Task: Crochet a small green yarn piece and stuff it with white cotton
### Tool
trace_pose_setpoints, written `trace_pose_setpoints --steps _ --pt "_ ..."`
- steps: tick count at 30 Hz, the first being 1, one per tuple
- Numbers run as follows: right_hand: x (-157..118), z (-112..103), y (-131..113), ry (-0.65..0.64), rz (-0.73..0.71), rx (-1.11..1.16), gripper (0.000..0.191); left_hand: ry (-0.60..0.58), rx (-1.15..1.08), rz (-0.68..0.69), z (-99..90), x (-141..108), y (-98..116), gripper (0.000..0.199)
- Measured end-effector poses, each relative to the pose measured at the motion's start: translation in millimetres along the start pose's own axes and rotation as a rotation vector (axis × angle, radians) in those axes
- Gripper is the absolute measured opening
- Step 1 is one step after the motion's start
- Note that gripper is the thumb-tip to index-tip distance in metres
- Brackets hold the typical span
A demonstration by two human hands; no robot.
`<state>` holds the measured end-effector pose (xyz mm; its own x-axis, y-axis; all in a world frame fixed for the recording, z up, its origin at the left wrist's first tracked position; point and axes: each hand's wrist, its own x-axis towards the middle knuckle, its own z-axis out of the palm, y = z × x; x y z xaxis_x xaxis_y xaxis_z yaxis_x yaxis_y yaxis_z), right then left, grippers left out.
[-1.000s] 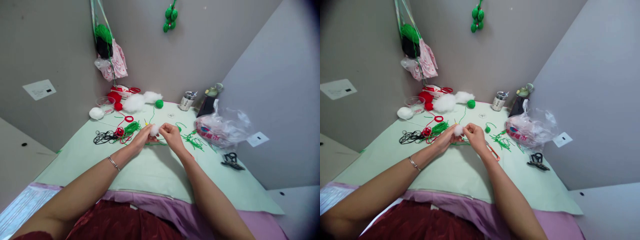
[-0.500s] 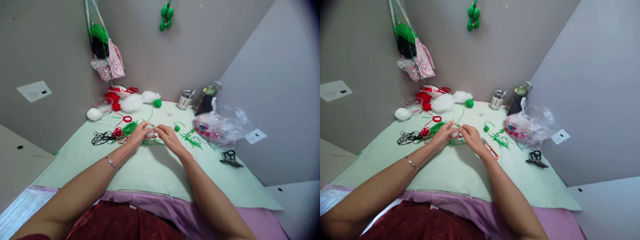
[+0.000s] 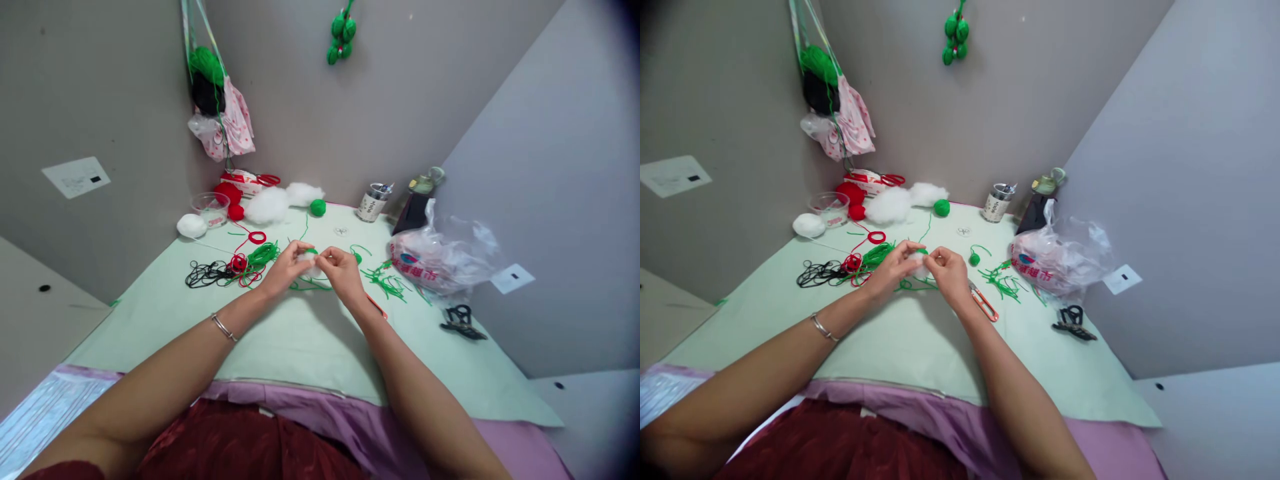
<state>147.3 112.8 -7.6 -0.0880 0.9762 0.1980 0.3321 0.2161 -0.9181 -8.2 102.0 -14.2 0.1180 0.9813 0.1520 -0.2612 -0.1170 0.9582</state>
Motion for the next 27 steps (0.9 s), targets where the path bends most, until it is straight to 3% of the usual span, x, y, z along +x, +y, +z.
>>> trace_pose_setpoints --steps 6,16,19,27 --pt "-1 -8 -1 -0.038 -0.058 -0.062 0.028 -0.021 0.021 -0.043 -5.1 5 -3 0.034" --pt "-21 12 -17 -0.128 -0.114 -0.172 0.015 0.162 0.100 0.052 -7.8 13 -17 0.013" --pt "-16 11 -13 -0.108 -0.065 -0.174 0.018 0.131 0.070 0.005 -6.9 10 -16 0.013" --pt "0 -6 3 -0.030 0.022 -0.152 0.029 -0.028 -0.033 -0.074 -8.7 5 4 0.035"
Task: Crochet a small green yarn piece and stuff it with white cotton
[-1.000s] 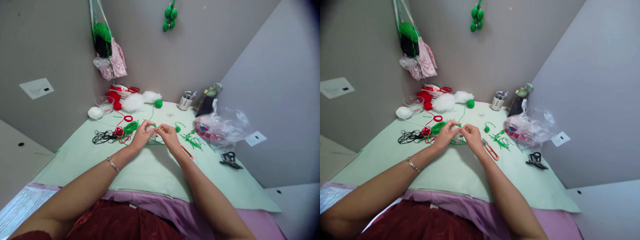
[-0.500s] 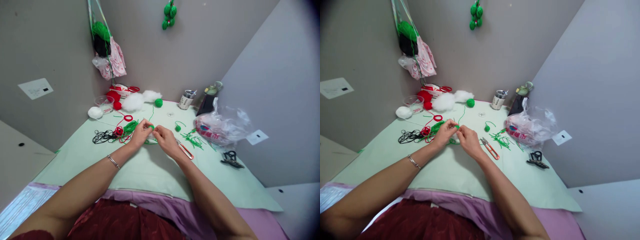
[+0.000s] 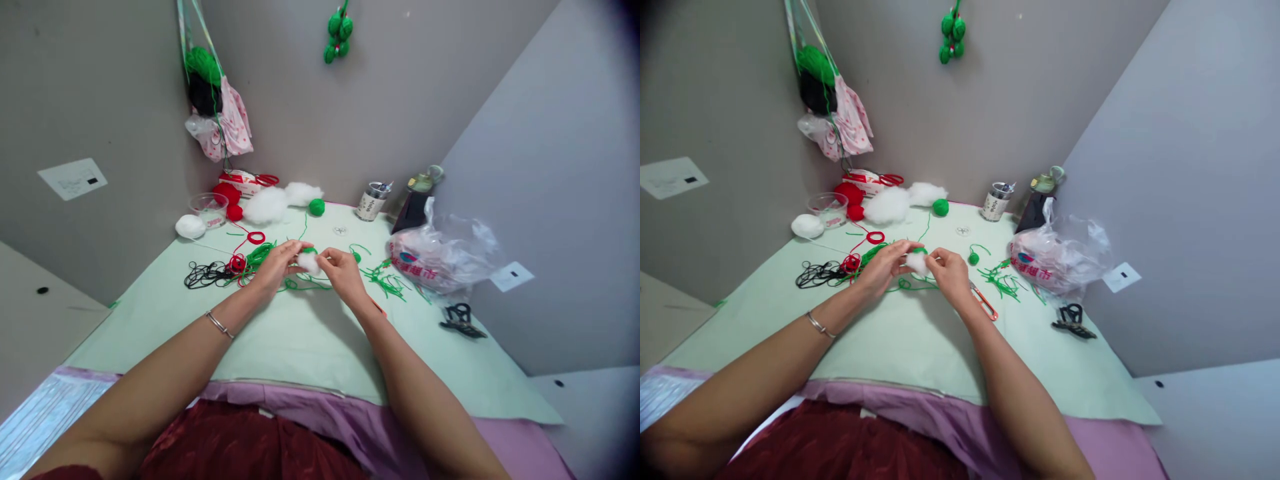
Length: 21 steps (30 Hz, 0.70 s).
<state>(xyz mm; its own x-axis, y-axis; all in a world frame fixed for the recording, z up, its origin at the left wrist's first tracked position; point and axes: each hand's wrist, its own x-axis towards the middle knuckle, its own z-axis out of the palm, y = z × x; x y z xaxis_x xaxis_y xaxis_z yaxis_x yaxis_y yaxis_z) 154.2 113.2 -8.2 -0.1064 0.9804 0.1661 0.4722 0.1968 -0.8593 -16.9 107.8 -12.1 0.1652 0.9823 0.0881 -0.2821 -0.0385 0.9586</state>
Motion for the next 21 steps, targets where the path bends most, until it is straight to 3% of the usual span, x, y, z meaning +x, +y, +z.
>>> trace_pose_setpoints --steps 4,10,15,21 --pt "-1 0 0 -0.018 -0.019 -0.011 0.027 0.011 0.021 0.013 0.0 1 -4 0.033" --pt "-14 12 -15 -0.058 -0.098 -0.076 0.019 0.133 0.115 0.055 -2.7 11 -24 0.017" --pt "-21 21 -21 -0.051 -0.114 -0.083 0.016 0.192 0.152 0.045 -5.1 14 -31 0.032" --pt "-8 14 -9 -0.044 -0.033 -0.024 0.027 0.179 0.035 0.037 -1.9 7 -25 0.026"
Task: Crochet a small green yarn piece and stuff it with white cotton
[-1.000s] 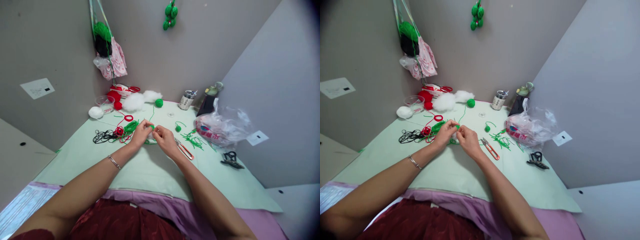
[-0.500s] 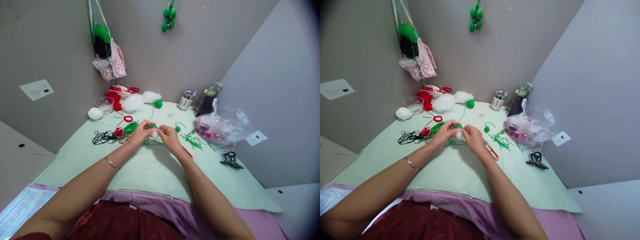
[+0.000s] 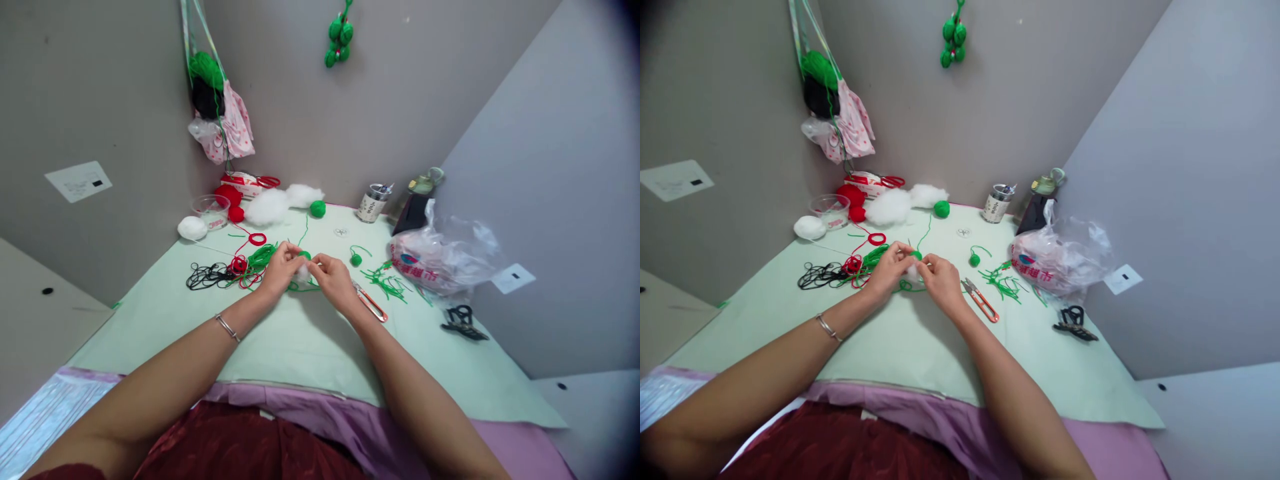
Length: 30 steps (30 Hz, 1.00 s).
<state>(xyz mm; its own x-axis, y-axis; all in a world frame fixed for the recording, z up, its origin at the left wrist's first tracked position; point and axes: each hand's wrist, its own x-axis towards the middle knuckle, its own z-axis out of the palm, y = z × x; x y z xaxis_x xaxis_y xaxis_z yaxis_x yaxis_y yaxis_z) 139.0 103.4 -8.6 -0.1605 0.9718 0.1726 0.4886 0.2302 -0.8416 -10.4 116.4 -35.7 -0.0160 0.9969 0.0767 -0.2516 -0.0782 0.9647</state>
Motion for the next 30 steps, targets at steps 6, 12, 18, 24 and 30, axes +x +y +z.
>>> trace_pose_setpoints --steps 6,12,18,24,30 --pt "7 -7 8 0.006 0.029 0.111 0.036 -0.109 -0.155 -0.038 0.9 -3 19 0.031" --pt "8 -4 10 -0.018 0.018 0.162 0.041 -0.171 -0.169 -0.103 0.7 -8 26 0.041" --pt "5 -3 9 -0.048 0.002 0.142 0.034 -0.198 -0.116 -0.105 2.2 -8 22 0.043" --pt "3 -6 4 -0.096 -0.029 0.149 0.034 -0.122 -0.062 0.002 3.5 -2 11 0.037" --pt "7 -7 9 -0.124 -0.010 0.157 0.047 -0.118 -0.038 0.013 2.3 -2 9 0.033"
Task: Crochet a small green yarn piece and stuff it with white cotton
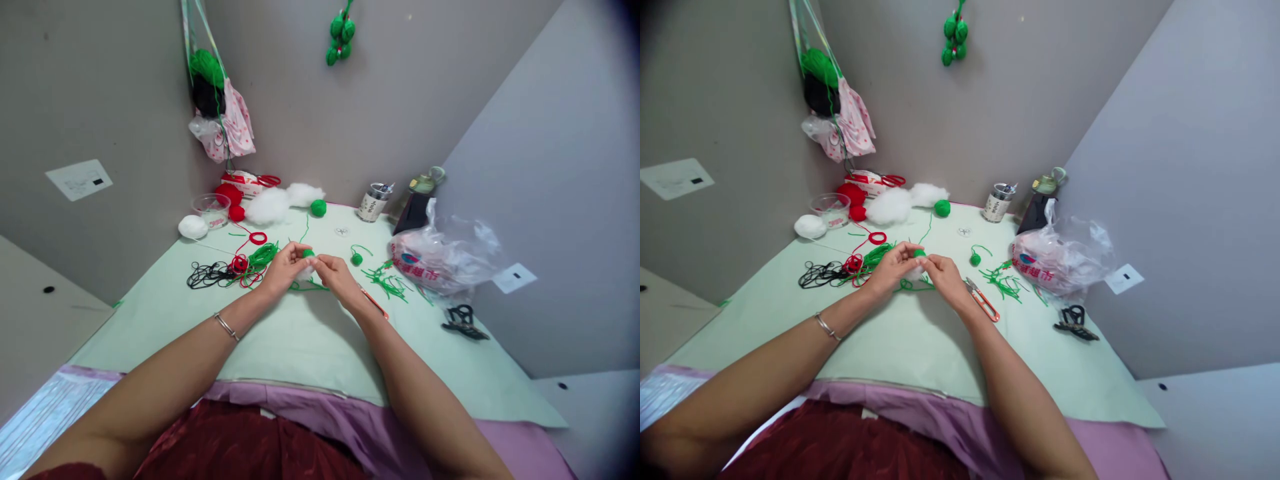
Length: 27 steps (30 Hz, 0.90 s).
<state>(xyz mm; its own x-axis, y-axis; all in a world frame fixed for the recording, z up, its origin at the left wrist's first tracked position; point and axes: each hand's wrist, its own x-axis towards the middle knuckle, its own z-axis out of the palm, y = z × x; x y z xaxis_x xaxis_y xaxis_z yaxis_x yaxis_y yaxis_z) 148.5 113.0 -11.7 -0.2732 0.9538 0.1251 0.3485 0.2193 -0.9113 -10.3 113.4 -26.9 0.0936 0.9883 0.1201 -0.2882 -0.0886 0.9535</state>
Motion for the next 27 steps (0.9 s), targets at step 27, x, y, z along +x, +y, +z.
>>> trace_pose_setpoints --steps 27 --pt "0 18 -6 0.140 -0.014 -0.062 0.031 0.107 0.150 -0.023 -2.9 3 -14 0.023"
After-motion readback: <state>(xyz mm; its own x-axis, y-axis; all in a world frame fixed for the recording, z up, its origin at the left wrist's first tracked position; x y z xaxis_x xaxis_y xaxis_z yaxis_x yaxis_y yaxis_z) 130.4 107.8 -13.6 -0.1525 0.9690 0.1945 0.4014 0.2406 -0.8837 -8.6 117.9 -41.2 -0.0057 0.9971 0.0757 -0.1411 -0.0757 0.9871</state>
